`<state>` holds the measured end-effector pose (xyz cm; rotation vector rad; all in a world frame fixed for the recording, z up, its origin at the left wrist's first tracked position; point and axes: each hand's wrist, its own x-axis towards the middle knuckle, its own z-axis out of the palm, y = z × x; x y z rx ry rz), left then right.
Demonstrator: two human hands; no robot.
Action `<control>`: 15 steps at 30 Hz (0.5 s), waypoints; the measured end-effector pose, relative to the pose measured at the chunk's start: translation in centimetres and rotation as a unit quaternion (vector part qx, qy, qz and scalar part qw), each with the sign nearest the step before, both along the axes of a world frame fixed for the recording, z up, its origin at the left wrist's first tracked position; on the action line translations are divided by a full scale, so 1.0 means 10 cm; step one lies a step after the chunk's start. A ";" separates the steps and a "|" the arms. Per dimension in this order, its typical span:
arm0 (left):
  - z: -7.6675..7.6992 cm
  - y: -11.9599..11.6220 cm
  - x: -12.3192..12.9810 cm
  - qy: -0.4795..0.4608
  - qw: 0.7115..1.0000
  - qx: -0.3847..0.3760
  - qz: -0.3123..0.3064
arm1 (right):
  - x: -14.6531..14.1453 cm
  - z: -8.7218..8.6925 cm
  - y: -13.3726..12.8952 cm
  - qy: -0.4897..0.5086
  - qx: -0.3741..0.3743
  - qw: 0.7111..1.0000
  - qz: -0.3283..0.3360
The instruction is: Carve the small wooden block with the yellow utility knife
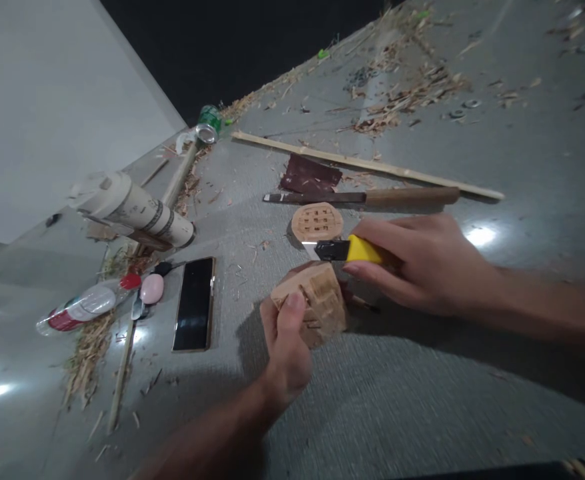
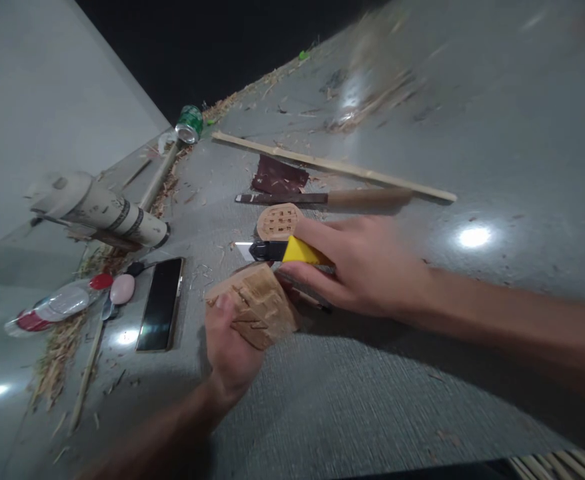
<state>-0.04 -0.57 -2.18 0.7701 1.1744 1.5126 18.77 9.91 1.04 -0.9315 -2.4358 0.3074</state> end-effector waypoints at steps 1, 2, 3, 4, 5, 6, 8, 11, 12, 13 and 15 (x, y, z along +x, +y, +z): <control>-0.01 0.00 0.00 -0.003 1.000 0.002 -0.002 | 0.00 0.00 0.00 0.003 0.000 1.000 0.002; -0.02 -0.01 0.00 -0.004 1.000 0.006 -0.004 | 0.00 0.00 0.00 0.004 -0.001 1.000 0.003; -0.03 -0.01 0.00 -0.005 1.000 0.012 -0.009 | 0.00 0.00 0.01 0.006 -0.002 1.000 0.005; -0.03 -0.01 0.00 -0.005 1.000 0.017 -0.015 | -0.01 0.00 0.01 0.009 -0.006 1.000 0.007; -0.03 -0.02 -0.01 -0.003 1.000 0.020 -0.018 | -0.01 0.00 0.02 0.013 -0.015 1.000 0.008; -0.02 -0.02 -0.01 0.000 1.000 0.020 -0.019 | -0.01 0.00 0.03 0.023 -0.032 0.999 0.011; -0.01 -0.02 -0.01 0.003 1.000 0.014 -0.017 | -0.01 0.01 0.04 0.063 -0.103 0.993 0.014; 0.03 0.00 -0.01 -0.012 1.000 -0.011 -0.021 | 0.00 0.09 0.06 0.170 -0.319 0.932 0.043; 0.04 0.01 0.00 -0.021 0.999 -0.021 -0.022 | 0.00 0.13 0.08 0.209 -0.393 0.893 0.065; 0.06 0.02 0.00 -0.030 0.999 -0.029 -0.022 | 0.00 0.18 0.09 0.244 -0.453 0.852 0.095; 0.08 0.04 0.00 -0.048 0.998 -0.040 -0.017 | -0.02 0.29 0.11 0.296 -0.515 0.795 0.123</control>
